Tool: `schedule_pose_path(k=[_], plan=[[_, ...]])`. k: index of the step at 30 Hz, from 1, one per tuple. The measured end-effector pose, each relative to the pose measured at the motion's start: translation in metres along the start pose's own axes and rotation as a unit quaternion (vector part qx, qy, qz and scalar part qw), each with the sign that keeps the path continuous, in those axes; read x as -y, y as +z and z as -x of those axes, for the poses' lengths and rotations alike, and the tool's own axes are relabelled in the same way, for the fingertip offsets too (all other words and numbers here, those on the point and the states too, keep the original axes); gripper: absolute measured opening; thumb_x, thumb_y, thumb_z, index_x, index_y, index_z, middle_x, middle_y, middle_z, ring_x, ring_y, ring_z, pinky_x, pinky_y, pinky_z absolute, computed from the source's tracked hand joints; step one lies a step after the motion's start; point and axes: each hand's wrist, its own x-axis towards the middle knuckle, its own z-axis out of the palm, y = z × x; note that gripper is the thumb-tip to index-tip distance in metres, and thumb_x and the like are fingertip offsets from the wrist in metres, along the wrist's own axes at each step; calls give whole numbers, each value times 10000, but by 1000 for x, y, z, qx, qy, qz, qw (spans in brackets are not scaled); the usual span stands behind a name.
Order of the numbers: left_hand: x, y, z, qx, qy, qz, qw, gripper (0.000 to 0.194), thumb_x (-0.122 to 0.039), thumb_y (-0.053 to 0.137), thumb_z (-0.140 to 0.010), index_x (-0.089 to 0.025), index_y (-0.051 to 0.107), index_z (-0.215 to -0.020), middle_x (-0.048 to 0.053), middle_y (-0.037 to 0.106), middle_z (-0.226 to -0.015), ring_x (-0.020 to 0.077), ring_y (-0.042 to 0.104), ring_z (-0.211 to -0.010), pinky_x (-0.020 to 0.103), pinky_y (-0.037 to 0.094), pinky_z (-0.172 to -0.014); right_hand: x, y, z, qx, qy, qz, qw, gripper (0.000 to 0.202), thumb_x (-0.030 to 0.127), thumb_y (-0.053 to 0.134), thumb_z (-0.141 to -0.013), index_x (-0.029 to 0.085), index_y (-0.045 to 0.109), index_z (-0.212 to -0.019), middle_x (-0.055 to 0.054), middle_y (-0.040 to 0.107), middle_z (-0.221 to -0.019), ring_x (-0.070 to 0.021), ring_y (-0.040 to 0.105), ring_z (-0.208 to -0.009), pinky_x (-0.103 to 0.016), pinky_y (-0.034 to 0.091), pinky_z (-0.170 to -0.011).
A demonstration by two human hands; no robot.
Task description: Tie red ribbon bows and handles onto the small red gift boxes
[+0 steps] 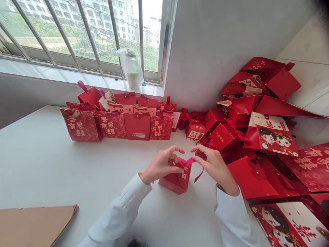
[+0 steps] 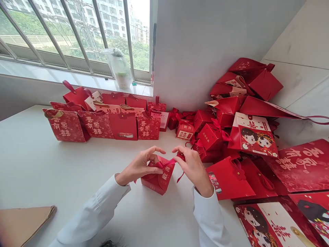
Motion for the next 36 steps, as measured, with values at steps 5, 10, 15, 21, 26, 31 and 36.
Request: schedule_pose_path(k=[5,10,15,21,26,31,36], plan=[[1,2,-1,6,5,13,1000,400,-277,719,-729,-182,546,-1077,-37,595,-635,124,567,-646,215,403,-598,-2,-1,2,63,55,-22,996,195,343,522,-847,233,633,-963,23,570,-651,-140,503,-590,-264,395,-563],[2,5,-1,-6,4,8,1000,479,-260,716,-725,-202,490,-1143,-49,617,-659,127,583,-669,216,414,-617,-3,1,1,89,12,-64,994,318,456,454,-905,245,644,-1050,-16,597,-811,-150,547,-680,-265,434,-566],[2,11,-2,-27,4,-30,999,549,-312,700,-735,-213,430,-1203,-58,633,-671,123,574,-646,226,429,-627,6,12,1,87,-32,-75,993,311,515,536,-860,231,661,-877,-22,602,-864,-137,536,-670,-271,434,-589],[3,6,-1,-28,5,-54,998,599,-335,726,-708,-219,441,-1222,-46,655,-703,149,597,-703,249,438,-681,15,23,2,56,-13,-47,997,281,392,549,-861,207,585,-653,2,559,-708,-130,503,-602,-271,405,-548],[3,-6,0,42,-20,-50,998,300,-373,617,-810,-177,608,-1037,3,697,-765,132,573,-688,218,404,-628,12,18,2,55,-1,-58,997,225,320,510,-872,214,608,-699,6,579,-732,-127,499,-589,-269,389,-535],[5,-5,-2,20,-16,-103,994,300,-375,509,-876,-177,733,-903,9,684,-746,118,521,-644,209,373,-583,9,16,2,64,-18,-54,996,218,295,492,-874,208,614,-716,-3,580,-741,-140,507,-634,-279,379,-556],[9,-2,-4,19,-13,-97,995,230,-333,585,-830,-196,756,-903,25,726,-828,140,550,-709,209,404,-628,11,16,2,64,-16,-58,996,207,277,507,-868,207,609,-702,4,586,-749,-133,499,-634,-280,376,-578]])
